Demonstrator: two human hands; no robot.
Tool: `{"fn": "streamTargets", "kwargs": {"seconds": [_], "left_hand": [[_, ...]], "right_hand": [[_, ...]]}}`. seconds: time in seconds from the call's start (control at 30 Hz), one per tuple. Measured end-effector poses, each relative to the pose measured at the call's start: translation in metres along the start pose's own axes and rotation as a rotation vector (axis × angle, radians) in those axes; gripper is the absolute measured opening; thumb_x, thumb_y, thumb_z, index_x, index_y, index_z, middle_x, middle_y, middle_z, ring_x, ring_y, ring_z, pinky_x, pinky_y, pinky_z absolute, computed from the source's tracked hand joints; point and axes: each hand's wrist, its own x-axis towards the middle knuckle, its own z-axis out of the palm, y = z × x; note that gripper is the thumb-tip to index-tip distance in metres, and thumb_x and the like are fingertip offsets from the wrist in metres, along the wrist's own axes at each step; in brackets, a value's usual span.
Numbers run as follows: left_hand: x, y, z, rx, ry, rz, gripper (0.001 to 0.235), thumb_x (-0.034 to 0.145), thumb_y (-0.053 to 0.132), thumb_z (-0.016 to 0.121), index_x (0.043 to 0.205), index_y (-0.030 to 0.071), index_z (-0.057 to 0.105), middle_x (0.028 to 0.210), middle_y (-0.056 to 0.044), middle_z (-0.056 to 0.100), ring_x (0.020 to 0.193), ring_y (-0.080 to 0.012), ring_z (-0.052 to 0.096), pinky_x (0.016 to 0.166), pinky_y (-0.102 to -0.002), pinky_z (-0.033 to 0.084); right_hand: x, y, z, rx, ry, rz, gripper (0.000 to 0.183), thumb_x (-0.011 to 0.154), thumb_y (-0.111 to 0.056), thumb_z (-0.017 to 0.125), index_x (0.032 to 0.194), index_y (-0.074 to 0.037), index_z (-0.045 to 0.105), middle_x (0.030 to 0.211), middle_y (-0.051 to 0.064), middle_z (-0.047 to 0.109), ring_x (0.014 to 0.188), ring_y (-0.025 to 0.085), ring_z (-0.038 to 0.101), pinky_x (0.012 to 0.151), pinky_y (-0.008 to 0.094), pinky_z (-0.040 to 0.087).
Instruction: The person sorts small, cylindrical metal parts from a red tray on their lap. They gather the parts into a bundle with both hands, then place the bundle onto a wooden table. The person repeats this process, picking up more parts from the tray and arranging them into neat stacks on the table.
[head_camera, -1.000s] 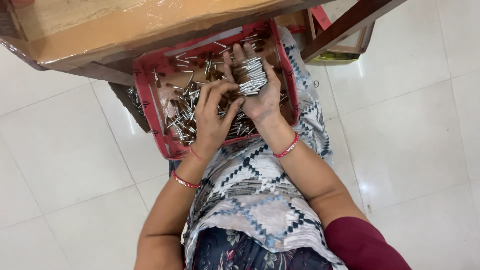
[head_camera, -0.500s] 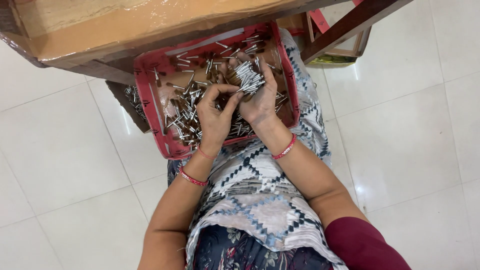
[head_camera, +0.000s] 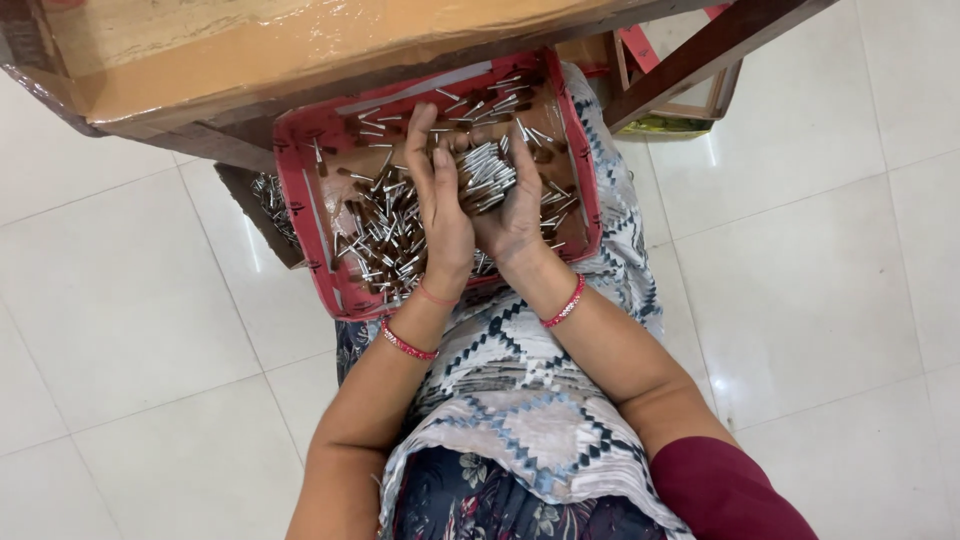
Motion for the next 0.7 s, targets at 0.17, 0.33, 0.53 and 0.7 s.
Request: {"fn": "streamTargets", "kwargs": {"seconds": [0.17, 0.33, 0.53, 0.7], "left_hand": [[0.008, 0.001, 0.005, -0.088, -0.015, -0.141, 0.054, 0.118, 0.034, 0.037, 0.164, 0.006, 0.032, 0.152, -0.007, 0.042, 0.115, -0.0151, 0.046, 0.116, -0.033, 0.037], [0.011, -0.007, -0.001, -0.163, 0.033, -0.132, 0.053, 0.119, 0.038, 0.033, 0.161, 0.005, 0.035, 0.164, -0.003, 0.038, 0.146, -0.0101, 0.04, 0.128, -0.031, 0.028], [0.018, 0.004, 0.001, -0.03, -0.055, -0.118, 0.052, 0.119, 0.041, 0.037, 0.155, 0.005, 0.047, 0.164, -0.011, 0.045, 0.154, -0.0247, 0.041, 0.131, -0.038, 0.029], [0.017, -0.025, 0.009, 0.786, -0.206, 0.054, 0.045, 0.112, 0.037, 0.042, 0.146, 0.014, 0.061, 0.167, -0.013, 0.041, 0.159, -0.0357, 0.028, 0.132, -0.05, 0.016]], "right_hand": [[0.004, 0.002, -0.019, -0.087, 0.169, 0.009, 0.032, 0.111, -0.033, 0.053, 0.111, -0.005, 0.068, 0.112, 0.011, 0.073, 0.107, 0.024, 0.068, 0.102, 0.039, 0.053], [0.002, 0.005, -0.015, -0.123, 0.146, -0.025, 0.031, 0.104, -0.033, 0.052, 0.112, -0.008, 0.068, 0.11, 0.009, 0.074, 0.106, 0.024, 0.071, 0.101, 0.038, 0.055], [0.002, 0.001, -0.031, -0.085, -0.022, -0.027, 0.04, 0.116, -0.041, 0.049, 0.127, -0.004, 0.061, 0.127, 0.015, 0.069, 0.122, 0.027, 0.065, 0.114, 0.041, 0.05], [0.013, -0.002, -0.041, -0.416, 0.22, -0.007, 0.062, 0.109, -0.047, 0.04, 0.158, -0.009, 0.04, 0.156, 0.013, 0.048, 0.14, 0.024, 0.048, 0.12, 0.038, 0.037]]}}
